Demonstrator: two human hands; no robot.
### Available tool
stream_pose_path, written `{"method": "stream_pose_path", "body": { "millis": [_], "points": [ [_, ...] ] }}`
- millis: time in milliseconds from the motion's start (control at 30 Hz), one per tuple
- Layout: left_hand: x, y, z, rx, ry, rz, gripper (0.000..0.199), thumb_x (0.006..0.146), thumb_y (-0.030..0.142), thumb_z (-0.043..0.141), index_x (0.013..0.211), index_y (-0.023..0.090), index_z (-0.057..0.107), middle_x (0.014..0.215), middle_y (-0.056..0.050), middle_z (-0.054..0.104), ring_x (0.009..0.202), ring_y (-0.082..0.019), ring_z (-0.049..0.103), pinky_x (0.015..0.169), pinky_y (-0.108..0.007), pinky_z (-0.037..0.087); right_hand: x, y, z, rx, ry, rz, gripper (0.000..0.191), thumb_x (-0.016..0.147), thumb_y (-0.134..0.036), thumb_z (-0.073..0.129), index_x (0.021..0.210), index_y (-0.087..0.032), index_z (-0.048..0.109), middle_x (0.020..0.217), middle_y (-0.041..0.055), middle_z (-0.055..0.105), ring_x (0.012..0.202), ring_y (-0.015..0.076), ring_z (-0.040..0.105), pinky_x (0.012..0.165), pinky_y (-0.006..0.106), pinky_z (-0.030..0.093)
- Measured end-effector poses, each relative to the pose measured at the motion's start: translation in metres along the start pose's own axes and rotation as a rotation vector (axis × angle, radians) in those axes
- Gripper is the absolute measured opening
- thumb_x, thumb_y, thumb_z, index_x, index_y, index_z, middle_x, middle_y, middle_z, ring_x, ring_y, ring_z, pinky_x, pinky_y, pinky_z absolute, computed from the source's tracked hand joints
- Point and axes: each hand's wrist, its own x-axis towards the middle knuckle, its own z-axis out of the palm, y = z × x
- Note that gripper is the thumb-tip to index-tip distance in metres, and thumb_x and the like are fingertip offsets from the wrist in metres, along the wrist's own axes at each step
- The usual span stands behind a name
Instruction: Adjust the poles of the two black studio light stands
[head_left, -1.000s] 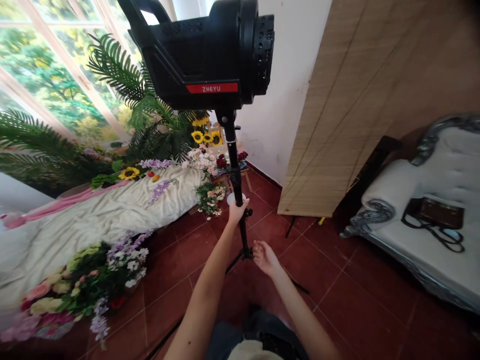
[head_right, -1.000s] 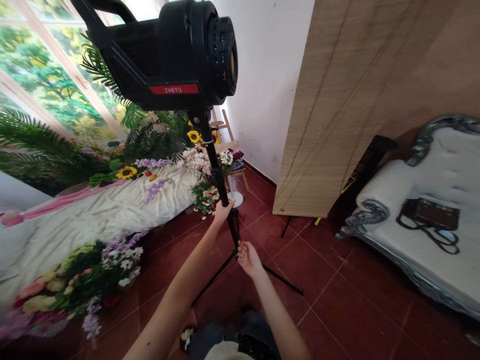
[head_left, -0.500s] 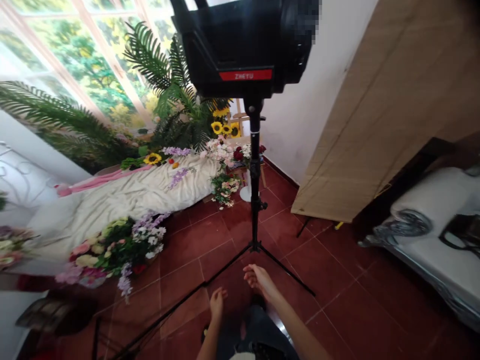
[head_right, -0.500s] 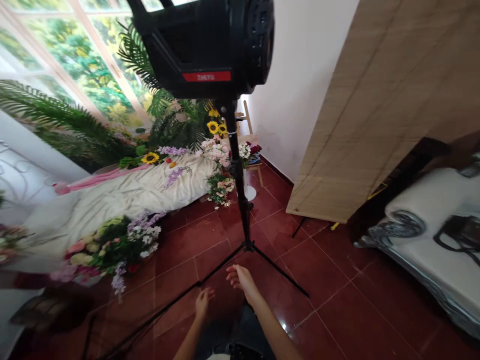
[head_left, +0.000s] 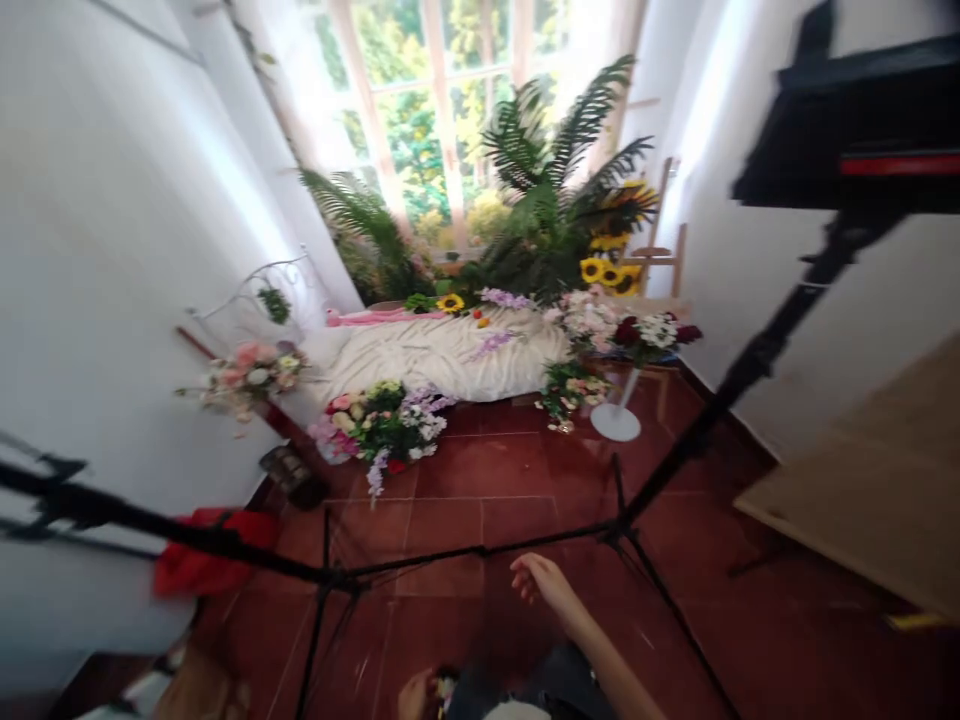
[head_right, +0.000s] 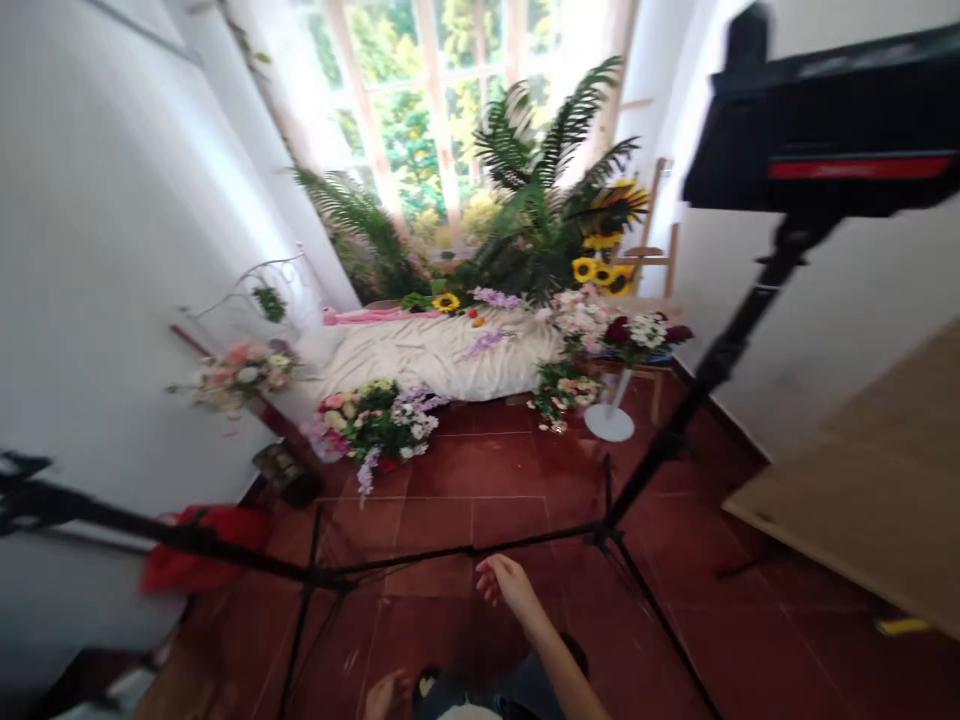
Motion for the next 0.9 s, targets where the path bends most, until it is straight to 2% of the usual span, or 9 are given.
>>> {"method": "stream_pose_path", "body": {
  "millis": [167, 300, 433, 567, 633, 700, 767, 833, 900],
  "points": [
    [0.032, 0.015, -0.045, -0.093, 0.011, 0.086, 0.013, 0.045, 0.034, 0.058, 0.048, 0.022, 0.059, 0.049, -0.003, 0.062, 0.052, -0.023, 0.064, 0.045, -0.028, 0.046, 0.014, 0.031, 0.107, -0.086, -0.062, 0.033, 0.038, 0.063, -0.057, 0.055, 0.067, -0.019, 0.055, 0.053, -0.0014, 0.055, 0.043, 0.0101, 0.047, 0.044, 0.021, 0.031],
    [0.07, 0.051, -0.104, -0.147, 0.024, 0.202, 0.016, 0.05, 0.033, 0.066, 0.054, 0.018, 0.061, 0.051, -0.004, 0.062, 0.054, -0.02, 0.064, 0.053, -0.028, 0.049, 0.026, 0.056, 0.171, -0.18, -0.116, 0.071, 0.037, 0.063, -0.056, 0.056, 0.066, -0.019, 0.057, 0.054, 0.0001, 0.057, 0.043, 0.0108, 0.049, 0.043, 0.021, 0.031],
    [0.101, 0.11, -0.18, -0.118, 0.119, 0.306, 0.026, 0.055, 0.04, 0.068, 0.058, 0.015, 0.06, 0.056, -0.004, 0.063, 0.056, -0.021, 0.064, 0.06, -0.033, 0.05, 0.04, 0.074, 0.221, -0.241, -0.141, 0.082, 0.035, 0.063, -0.054, 0.056, 0.065, -0.02, 0.057, 0.053, 0.0006, 0.056, 0.043, 0.0115, 0.049, 0.042, 0.022, 0.031],
    [0.118, 0.189, -0.251, -0.201, 0.436, 0.532, 0.025, 0.058, 0.034, 0.07, 0.069, 0.016, 0.057, 0.069, -0.003, 0.063, 0.078, -0.021, 0.065, 0.079, -0.036, 0.049, 0.05, 0.09, 0.268, -0.302, -0.218, 0.095, 0.03, 0.065, -0.051, 0.055, 0.065, -0.02, 0.057, 0.053, -0.0001, 0.056, 0.044, 0.0122, 0.05, 0.043, 0.022, 0.033],
    [0.123, 0.231, -0.278, -0.257, 0.515, 0.659, 0.027, 0.061, 0.028, 0.07, 0.079, 0.017, 0.055, 0.079, -0.004, 0.063, 0.085, -0.02, 0.063, 0.086, -0.037, 0.047, 0.054, 0.1, 0.29, -0.352, -0.298, 0.123, 0.029, 0.066, -0.05, 0.054, 0.065, -0.021, 0.056, 0.052, -0.0014, 0.055, 0.043, 0.0115, 0.05, 0.042, 0.022, 0.032],
    [0.125, 0.272, -0.297, -0.295, 0.545, 0.8, 0.032, 0.062, 0.024, 0.07, 0.089, 0.017, 0.053, 0.093, -0.006, 0.061, 0.092, -0.018, 0.061, 0.091, -0.037, 0.044, 0.058, 0.11, 0.31, -0.413, -0.383, 0.142, 0.028, 0.067, -0.049, 0.054, 0.066, -0.021, 0.055, 0.051, -0.0025, 0.055, 0.041, 0.0106, 0.049, 0.042, 0.021, 0.031],
    [0.122, 0.308, -0.306, -0.319, 0.535, 0.943, 0.04, 0.063, 0.022, 0.071, 0.098, 0.018, 0.051, 0.107, -0.009, 0.058, 0.1, -0.017, 0.058, 0.096, -0.037, 0.041, 0.066, 0.117, 0.326, -0.491, -0.461, 0.152, 0.026, 0.068, -0.046, 0.054, 0.068, -0.02, 0.054, 0.052, -0.0027, 0.057, 0.04, 0.0097, 0.049, 0.041, 0.02, 0.03],
    [0.118, 0.337, -0.308, -0.33, 0.467, 1.058, 0.047, 0.062, 0.021, 0.072, 0.104, 0.019, 0.049, 0.115, -0.01, 0.055, 0.105, -0.017, 0.056, 0.098, -0.037, 0.04, 0.079, 0.12, 0.34, -0.577, -0.532, 0.153, 0.024, 0.07, -0.043, 0.053, 0.071, -0.019, 0.053, 0.053, -0.0029, 0.059, 0.04, 0.0088, 0.048, 0.041, 0.019, 0.029],
    [0.113, 0.359, -0.304, -0.336, 0.391, 1.112, 0.051, 0.061, 0.022, 0.074, 0.105, 0.019, 0.049, 0.114, -0.01, 0.057, 0.103, -0.017, 0.057, 0.096, -0.036, 0.042, 0.099, 0.114, 0.356, -0.645, -0.592, 0.14, 0.021, 0.072, -0.04, 0.052, 0.075, -0.019, 0.053, 0.054, -0.0036, 0.059, 0.04, 0.0084, 0.048, 0.041, 0.018, 0.029]
  ]
}}
